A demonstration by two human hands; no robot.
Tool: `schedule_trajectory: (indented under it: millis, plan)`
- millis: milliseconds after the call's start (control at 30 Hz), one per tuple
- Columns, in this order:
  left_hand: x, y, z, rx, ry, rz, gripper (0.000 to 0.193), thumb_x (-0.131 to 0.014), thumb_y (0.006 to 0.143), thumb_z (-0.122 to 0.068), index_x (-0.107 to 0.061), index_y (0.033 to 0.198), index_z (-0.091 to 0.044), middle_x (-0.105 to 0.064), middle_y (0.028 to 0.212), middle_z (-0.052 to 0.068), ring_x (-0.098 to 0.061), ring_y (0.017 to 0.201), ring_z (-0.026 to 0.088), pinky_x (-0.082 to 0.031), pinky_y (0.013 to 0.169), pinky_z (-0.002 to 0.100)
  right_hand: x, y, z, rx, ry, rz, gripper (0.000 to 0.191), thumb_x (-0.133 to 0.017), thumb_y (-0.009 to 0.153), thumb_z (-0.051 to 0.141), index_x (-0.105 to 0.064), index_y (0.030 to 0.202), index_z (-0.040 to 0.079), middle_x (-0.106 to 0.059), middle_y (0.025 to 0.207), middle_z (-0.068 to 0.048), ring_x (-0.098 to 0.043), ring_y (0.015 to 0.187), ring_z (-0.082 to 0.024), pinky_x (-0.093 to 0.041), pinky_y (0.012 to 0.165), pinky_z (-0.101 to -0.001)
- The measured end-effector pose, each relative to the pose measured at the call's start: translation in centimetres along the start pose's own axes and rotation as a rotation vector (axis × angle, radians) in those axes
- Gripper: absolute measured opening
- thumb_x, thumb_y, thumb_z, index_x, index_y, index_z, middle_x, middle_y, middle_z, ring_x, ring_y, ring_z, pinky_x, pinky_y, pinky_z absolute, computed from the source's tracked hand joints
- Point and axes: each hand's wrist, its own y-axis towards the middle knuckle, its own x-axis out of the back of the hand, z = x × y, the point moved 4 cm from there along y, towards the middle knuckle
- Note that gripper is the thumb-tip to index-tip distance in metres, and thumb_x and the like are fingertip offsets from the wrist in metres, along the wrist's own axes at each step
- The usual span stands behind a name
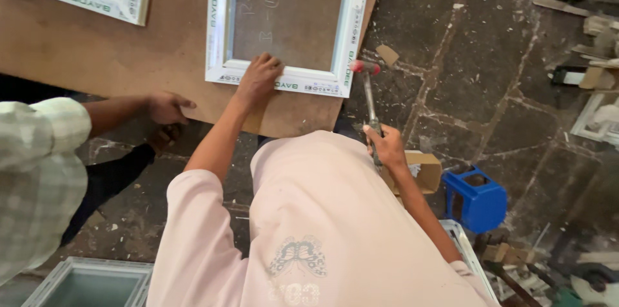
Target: The person fits white PVC glazing beads into a window frame on a work table, pressing them into the frame edges and tapping them with a rubber mallet. They reposition and turn the frame on the table between fits and work on additional frames.
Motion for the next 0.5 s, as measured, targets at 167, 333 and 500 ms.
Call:
schedule_trajectory:
  millis: [167, 333, 500]
  plan:
    - [0.3, 0.1, -0.2, 0.052, -0.106, -0.084, 0.019, -0.074, 0.088, -0.010, -0.073, 0.107, -0.008, -0.065, 0.112, 0.004, -0.055, 0.109, 0.029, -0.046, 0.093, 0.044, 0.7, 0.8, 0.8, -0.003, -0.039, 0.000, 0.020, -0.070, 0.092, 0.019, -0.065, 0.096, 0.000, -0.066, 0.064, -0.003, -0.064, 0.051, -0.010, -0.052, 0.048, -0.0275]
    - [-0.3, 0.1, -0.4, 0.081, -0.159, -0.022, 0.032, -0.078, 0.075, -0.010, -0.071, 0.106, -0.005, -0.063, 0.107, 0.007, -0.055, 0.106, 0.032, -0.046, 0.093, 0.044, 1.0, 1.2, 2.5, 0.006, -0.166, -0.005, 0.036, -0.073, 0.089, 0.011, -0.065, 0.123, 0.000, -0.063, 0.068, -0.002, -0.055, 0.051, -0.008, -0.046, 0.046, -0.0281]
    - [-0.1, -0.4, -0.5, 0.052, -0.146, -0.080, 0.030, -0.080, 0.078, -0.008, -0.070, 0.106, -0.004, -0.061, 0.108, 0.007, -0.054, 0.107, 0.031, -0.046, 0.097, 0.043, 0.7, 1.9, 3.7, 0.076, -0.347, -0.027, 0.054, -0.074, 0.089, 0.015, -0.061, 0.141, 0.006, -0.067, 0.071, -0.006, -0.059, 0.054, -0.010, -0.051, 0.054, -0.0300]
